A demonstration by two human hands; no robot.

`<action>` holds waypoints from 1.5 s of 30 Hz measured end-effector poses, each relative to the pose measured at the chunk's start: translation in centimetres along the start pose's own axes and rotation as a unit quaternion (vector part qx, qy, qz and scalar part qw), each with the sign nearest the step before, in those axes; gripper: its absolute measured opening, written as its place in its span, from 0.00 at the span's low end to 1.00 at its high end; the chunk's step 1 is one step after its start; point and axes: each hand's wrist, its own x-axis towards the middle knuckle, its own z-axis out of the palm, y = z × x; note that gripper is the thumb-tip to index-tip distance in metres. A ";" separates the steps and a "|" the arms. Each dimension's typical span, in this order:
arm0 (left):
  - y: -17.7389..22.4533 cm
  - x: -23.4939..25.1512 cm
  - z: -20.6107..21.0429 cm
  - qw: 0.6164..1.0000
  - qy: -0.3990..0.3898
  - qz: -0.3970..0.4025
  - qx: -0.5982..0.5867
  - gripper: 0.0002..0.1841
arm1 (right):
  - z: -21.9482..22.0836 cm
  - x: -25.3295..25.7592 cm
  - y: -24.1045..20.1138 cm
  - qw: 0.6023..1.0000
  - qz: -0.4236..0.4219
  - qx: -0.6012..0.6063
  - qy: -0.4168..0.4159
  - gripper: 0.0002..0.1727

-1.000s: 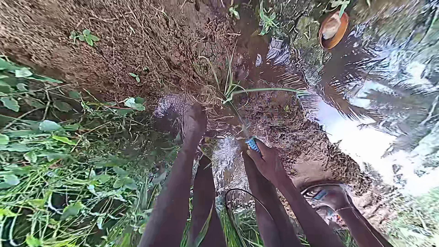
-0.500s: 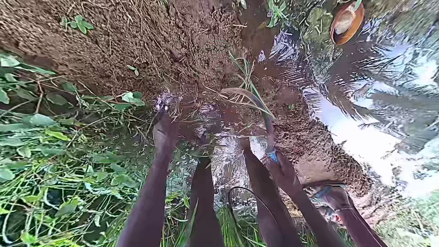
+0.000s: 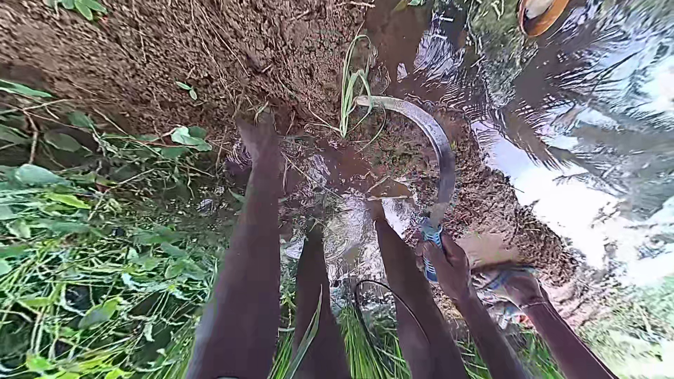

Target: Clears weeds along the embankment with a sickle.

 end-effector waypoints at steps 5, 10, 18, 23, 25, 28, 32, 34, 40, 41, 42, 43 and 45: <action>2.6 -0.1 3.9 0.989 0.015 0.000 0.144 0.36 | 0.9 -0.2 0.6 0.997 0.023 0.067 0.012 0.15; 0.0 -0.7 2.8 0.996 0.043 0.036 -0.068 0.27 | 1.0 -0.2 1.2 0.997 0.022 0.079 0.014 0.14; -8.0 -7.1 -1.4 0.996 0.049 -0.010 -0.080 0.23 | -1.2 -0.7 1.3 0.996 0.049 0.062 0.041 0.16; -8.2 -7.4 -2.0 0.991 0.070 -0.023 -0.114 0.19 | -0.2 0.6 0.8 0.997 -0.009 -0.052 -0.063 0.21; -8.1 -7.1 -1.8 0.990 0.077 -0.016 -0.117 0.18 | 3.1 4.5 0.2 0.982 -0.006 -0.129 -0.137 0.24; -7.7 -7.2 -2.1 0.988 0.070 -0.013 -0.135 0.17 | 9.6 12.2 -0.5 0.925 0.079 -0.239 -0.286 0.21; -8.0 -5.8 -4.1 0.988 0.069 0.011 -0.135 0.16 | 13.5 16.4 0.5 0.856 0.075 -0.372 -0.351 0.20; -8.7 -4.6 -4.9 0.987 0.069 0.008 -0.147 0.15 | 10.5 14.3 0.6 0.870 0.061 -0.367 -0.324 0.22; -10.4 -8.9 -6.1 0.990 0.079 -0.106 -0.052 0.20 | -7.5 3.2 0.7 0.908 0.114 -0.375 -0.148 0.30; -10.7 -10.4 -5.7 0.991 0.040 -0.123 -0.033 0.22 | -9.6 2.5 0.8 0.906 0.097 -0.391 -0.128 0.31; -11.2 -11.9 -5.1 0.990 0.013 -0.142 -0.010 0.22 | -11.0 1.7 0.6 0.905 0.092 -0.398 -0.120 0.31; -11.8 -12.9 -4.5 0.989 0.001 -0.148 0.006 0.22 | -11.7 1.0 0.2 0.906 0.092 -0.397 -0.117 0.30; -12.2 -13.1 -3.9 0.992 -0.013 -0.123 0.036 0.25 | -11.1 0.1 0.0 0.922 0.090 -0.361 -0.108 0.28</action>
